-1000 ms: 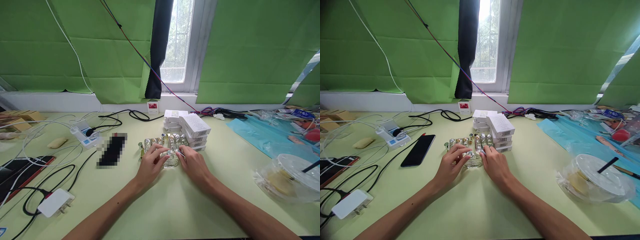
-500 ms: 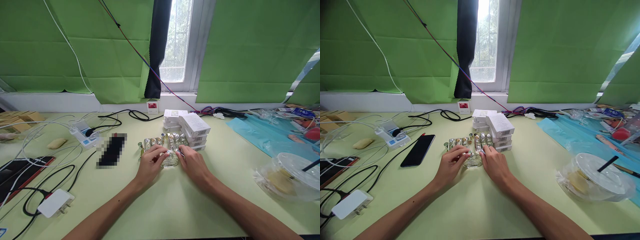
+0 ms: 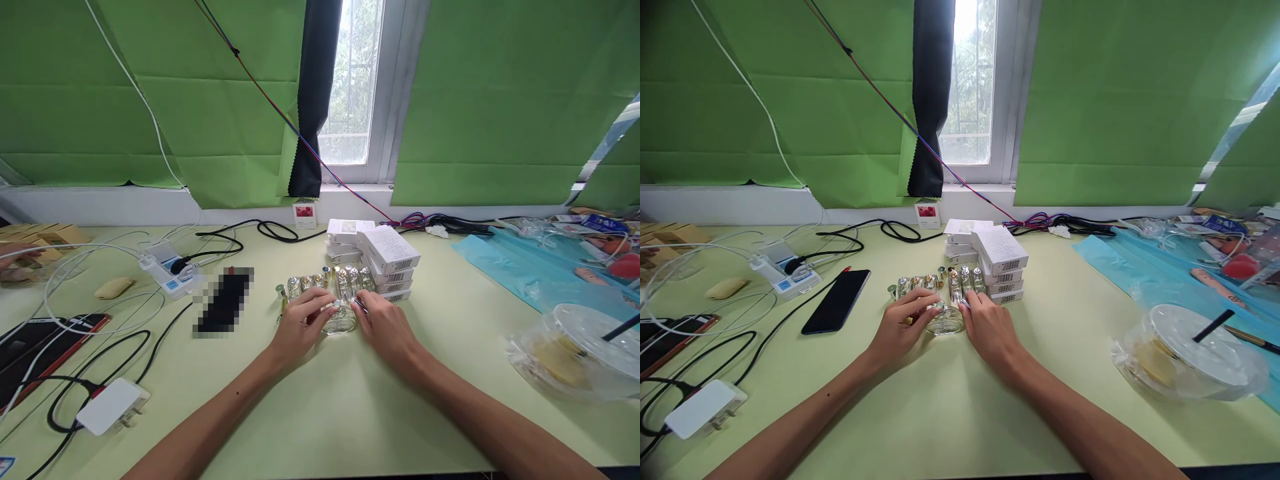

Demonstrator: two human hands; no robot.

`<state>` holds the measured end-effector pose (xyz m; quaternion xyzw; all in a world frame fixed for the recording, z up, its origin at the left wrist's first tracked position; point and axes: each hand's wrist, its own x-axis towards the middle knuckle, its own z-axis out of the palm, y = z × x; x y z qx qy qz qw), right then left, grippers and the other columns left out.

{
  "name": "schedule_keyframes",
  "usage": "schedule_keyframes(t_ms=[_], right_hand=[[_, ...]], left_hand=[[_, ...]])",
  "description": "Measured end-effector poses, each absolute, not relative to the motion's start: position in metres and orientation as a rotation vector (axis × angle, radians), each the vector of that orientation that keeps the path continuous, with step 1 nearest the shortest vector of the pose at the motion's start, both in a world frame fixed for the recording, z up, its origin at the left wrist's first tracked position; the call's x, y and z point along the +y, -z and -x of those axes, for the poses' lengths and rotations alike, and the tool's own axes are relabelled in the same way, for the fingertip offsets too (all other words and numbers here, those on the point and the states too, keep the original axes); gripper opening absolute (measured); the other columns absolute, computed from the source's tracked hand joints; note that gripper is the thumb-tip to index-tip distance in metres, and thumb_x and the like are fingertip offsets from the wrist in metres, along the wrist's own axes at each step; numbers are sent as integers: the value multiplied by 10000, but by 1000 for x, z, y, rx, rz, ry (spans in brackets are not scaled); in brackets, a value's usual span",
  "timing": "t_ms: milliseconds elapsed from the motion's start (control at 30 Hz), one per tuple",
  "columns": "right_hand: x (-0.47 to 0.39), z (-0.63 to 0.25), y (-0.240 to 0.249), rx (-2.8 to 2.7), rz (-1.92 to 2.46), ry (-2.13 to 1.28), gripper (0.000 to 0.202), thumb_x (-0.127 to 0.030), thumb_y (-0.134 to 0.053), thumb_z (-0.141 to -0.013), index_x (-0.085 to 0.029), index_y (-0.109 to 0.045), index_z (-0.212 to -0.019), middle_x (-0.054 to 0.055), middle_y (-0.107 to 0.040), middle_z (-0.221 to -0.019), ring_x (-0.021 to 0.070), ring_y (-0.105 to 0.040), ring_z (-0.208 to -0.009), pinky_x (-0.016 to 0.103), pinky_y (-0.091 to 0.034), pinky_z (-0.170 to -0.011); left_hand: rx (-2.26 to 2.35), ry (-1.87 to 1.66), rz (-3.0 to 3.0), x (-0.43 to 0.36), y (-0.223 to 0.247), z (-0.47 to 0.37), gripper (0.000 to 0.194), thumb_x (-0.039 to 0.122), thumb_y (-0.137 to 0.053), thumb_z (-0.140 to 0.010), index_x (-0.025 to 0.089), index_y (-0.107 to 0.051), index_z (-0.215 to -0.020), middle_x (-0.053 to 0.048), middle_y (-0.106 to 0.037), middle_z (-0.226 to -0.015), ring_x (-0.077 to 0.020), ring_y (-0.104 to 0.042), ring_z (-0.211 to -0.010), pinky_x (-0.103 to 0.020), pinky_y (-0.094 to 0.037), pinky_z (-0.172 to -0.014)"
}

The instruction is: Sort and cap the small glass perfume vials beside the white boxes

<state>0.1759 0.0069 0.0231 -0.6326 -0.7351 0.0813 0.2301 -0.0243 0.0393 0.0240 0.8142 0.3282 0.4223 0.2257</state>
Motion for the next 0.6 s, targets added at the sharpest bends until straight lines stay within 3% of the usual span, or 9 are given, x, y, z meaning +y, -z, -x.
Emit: schedule_keyframes(t_ms=[267, 600], right_hand=[[7, -175, -25, -2023, 1753, -233, 167, -282, -442, -1054, -192, -577, -1013, 46, -692, -974, 181, -640, -783, 259, -277, -567], [7, -174, -25, -2024, 1751, -234, 170, -275, -448, -1052, -188, -589, -1013, 45, -695, -969, 174, -637, -774, 259, -284, -567]], left_hand=[[918, -1184, -2232, 38, -23, 23, 183, 286, -563, -986, 193, -719, -967, -51, -644, -956, -88, -491, -638, -238, -406, -546], [827, -1293, -2369, 40, -24, 23, 121, 191, -576, -972, 180, -696, -965, -53, -648, -932, -92, -547, -680, -222, -436, -569]])
